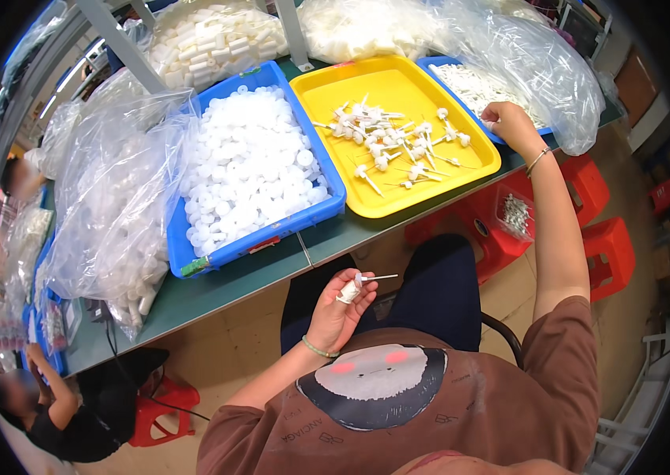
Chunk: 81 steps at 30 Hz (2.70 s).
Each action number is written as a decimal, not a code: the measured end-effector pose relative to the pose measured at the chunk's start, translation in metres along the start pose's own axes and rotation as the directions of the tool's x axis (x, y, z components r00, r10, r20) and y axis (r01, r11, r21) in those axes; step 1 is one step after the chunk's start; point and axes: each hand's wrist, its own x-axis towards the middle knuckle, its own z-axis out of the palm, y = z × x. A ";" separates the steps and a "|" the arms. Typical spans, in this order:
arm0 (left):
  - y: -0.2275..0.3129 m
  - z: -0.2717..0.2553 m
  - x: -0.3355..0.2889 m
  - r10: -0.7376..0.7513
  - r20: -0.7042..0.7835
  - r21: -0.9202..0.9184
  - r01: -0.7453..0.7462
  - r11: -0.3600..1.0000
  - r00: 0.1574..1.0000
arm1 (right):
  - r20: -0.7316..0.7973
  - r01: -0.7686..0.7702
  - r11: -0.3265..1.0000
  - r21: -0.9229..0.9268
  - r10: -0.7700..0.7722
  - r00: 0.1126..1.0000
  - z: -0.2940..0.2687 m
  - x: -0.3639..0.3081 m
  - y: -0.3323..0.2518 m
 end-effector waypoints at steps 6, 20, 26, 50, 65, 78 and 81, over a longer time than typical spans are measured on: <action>-0.002 0.001 -0.001 0.017 0.013 -0.024 -0.017 1.000 1.000 | 0.019 -0.040 0.980 -0.197 0.045 0.999 -0.003 -0.003 -0.012; 0.003 0.005 -0.001 0.091 0.027 -0.062 -0.089 0.994 0.996 | -0.097 0.406 0.814 0.416 -0.404 0.910 0.042 -0.181 -0.201; 0.008 0.000 -0.004 0.136 0.014 -0.053 -0.136 0.989 0.991 | -0.008 0.220 0.759 0.612 -0.273 0.962 0.061 -0.190 -0.209; 0.005 0.004 -0.005 0.145 0.000 0.095 -0.145 0.985 0.989 | -0.157 0.292 0.784 0.548 -0.246 0.956 0.085 -0.199 -0.224; 0.004 0.010 -0.007 0.025 0.116 0.142 -0.042 0.989 0.993 | -0.534 0.489 0.863 0.127 -0.356 0.767 0.026 -0.091 -0.207; 0.005 0.005 0.001 -0.045 0.073 0.067 0.040 0.997 0.996 | 0.226 0.310 0.921 0.237 -0.362 0.904 0.002 -0.046 -0.162; 0.014 0.004 -0.006 -0.001 0.083 0.064 -0.005 0.998 0.997 | 0.162 0.430 0.874 0.225 -0.469 0.868 0.007 -0.044 -0.165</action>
